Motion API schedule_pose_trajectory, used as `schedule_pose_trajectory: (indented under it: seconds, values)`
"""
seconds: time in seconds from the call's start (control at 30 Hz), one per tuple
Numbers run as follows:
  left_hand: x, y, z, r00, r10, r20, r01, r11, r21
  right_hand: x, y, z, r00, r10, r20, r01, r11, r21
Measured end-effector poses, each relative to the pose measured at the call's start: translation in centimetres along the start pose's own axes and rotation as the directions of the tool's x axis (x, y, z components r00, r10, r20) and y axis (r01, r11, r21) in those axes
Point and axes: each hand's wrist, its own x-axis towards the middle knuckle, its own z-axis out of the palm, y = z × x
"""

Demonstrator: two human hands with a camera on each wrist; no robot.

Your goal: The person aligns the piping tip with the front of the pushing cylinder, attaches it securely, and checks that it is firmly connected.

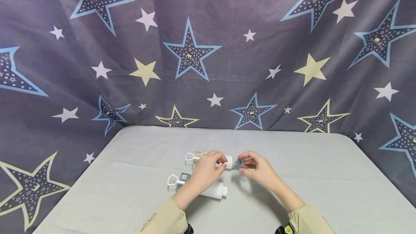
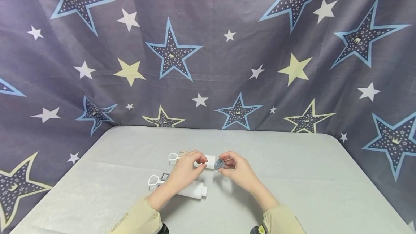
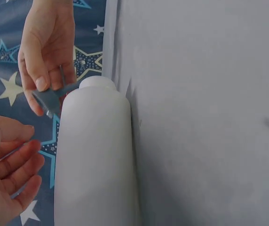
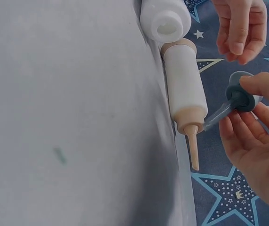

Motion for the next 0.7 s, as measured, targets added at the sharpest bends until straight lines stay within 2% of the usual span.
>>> schedule_pose_trajectory:
  seconds: [0.17, 0.37, 0.5, 0.7]
  values:
    - [-0.1, -0.3, -0.5, 0.998, -0.015, 0.054, 0.013, 0.999, 0.045, -0.4, -0.2, -0.1, 0.999, -0.013, 0.035, 0.013, 1.000, 0.000]
    - [-0.4, -1.0, -1.3, 0.989, 0.037, 0.142, -0.044, 0.998, 0.043, -0.9, -0.1, -0.1, 0.997, -0.027, 0.072, 0.029, 0.999, -0.038]
    - [-0.8, -1.6, -1.8, 0.970, 0.101, 0.220, -0.112, 0.993, 0.037, -1.2, 0.0, -0.2, 0.995, -0.036, 0.091, 0.041, 0.998, -0.056]
    - [-1.5, -2.6, -2.5, 0.928, 0.163, 0.336, -0.188, 0.981, 0.042, -1.6, 0.5, -0.4, 0.990, -0.059, 0.127, 0.068, 0.995, -0.069]
